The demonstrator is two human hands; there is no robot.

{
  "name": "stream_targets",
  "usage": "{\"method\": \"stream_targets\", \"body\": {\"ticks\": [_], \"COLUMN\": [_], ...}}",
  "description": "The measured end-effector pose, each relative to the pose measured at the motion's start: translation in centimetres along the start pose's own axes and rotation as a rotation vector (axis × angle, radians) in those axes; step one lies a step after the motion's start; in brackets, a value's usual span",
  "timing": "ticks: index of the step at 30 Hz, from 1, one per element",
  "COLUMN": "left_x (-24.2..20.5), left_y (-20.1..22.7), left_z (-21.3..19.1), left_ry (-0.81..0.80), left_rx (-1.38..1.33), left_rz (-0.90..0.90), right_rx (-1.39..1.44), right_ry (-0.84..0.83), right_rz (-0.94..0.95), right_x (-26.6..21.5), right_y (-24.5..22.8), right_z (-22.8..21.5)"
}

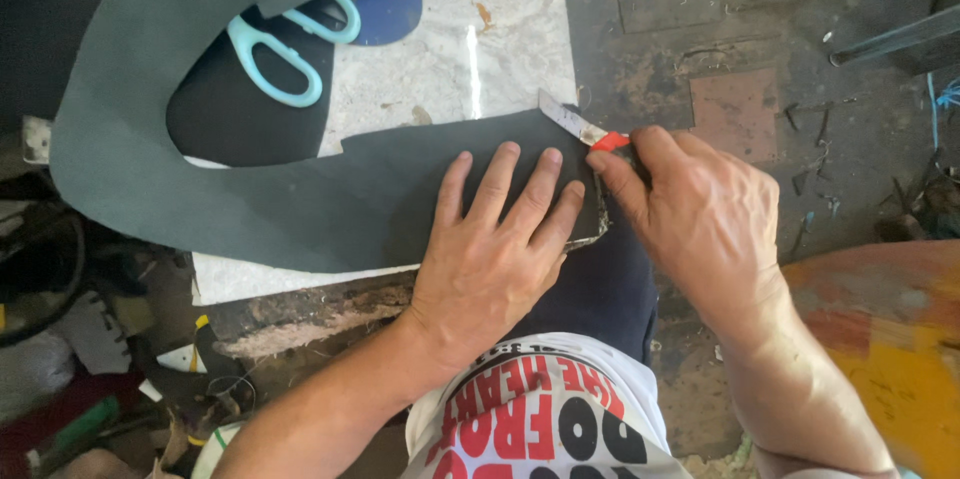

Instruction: The person uses a utility knife to cut a dark sheet of material on a workbench. They hold the sheet steady with one hand while guiding the knife along the edge to trim and shape it. The person repositions the sheet several times to continue cutting different sections.

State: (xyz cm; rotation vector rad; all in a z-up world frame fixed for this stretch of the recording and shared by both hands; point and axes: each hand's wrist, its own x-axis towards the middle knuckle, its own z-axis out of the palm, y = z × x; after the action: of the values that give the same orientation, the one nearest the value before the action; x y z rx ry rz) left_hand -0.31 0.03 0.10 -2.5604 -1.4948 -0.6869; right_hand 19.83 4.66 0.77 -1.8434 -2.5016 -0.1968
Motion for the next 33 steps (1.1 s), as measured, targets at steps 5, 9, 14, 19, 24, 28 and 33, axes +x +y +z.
{"method": "stream_targets", "body": {"ticks": [5,9,14,19,24,28,33], "left_x": [-0.1,-0.1,-0.3,-0.4,-0.3,-0.6,-0.5], "left_y": [0.0,0.1,0.1,0.1,-0.1,0.1,0.1], "left_z": [0.2,0.0,0.1,0.0,0.0,0.3,0.1], "left_ry": [0.004,-0.039,-0.043,-0.076,-0.024,-0.042,-0.025], "left_rx": [-0.010,0.004,0.013,0.043,0.001,-0.004,0.016], "left_rz": [-0.009,0.008,0.010,0.022,0.015,0.010,0.016], "right_rx": [0.037,0.014,-0.007,0.052,0.958,1.337,1.255], "right_ry": [-0.025,-0.006,-0.027,0.090,-0.109,-0.243,-0.039], "right_rz": [0.015,0.009,0.033,-0.004,0.247,0.533,0.467], "right_x": [-0.2,-0.2,-0.3,2.6,3.2,2.8,2.4], "right_y": [-0.1,0.1,0.0,0.2,2.1,-0.3,-1.7], "right_z": [-0.5,0.3,0.1,1.6,2.7,2.5,4.0]}}
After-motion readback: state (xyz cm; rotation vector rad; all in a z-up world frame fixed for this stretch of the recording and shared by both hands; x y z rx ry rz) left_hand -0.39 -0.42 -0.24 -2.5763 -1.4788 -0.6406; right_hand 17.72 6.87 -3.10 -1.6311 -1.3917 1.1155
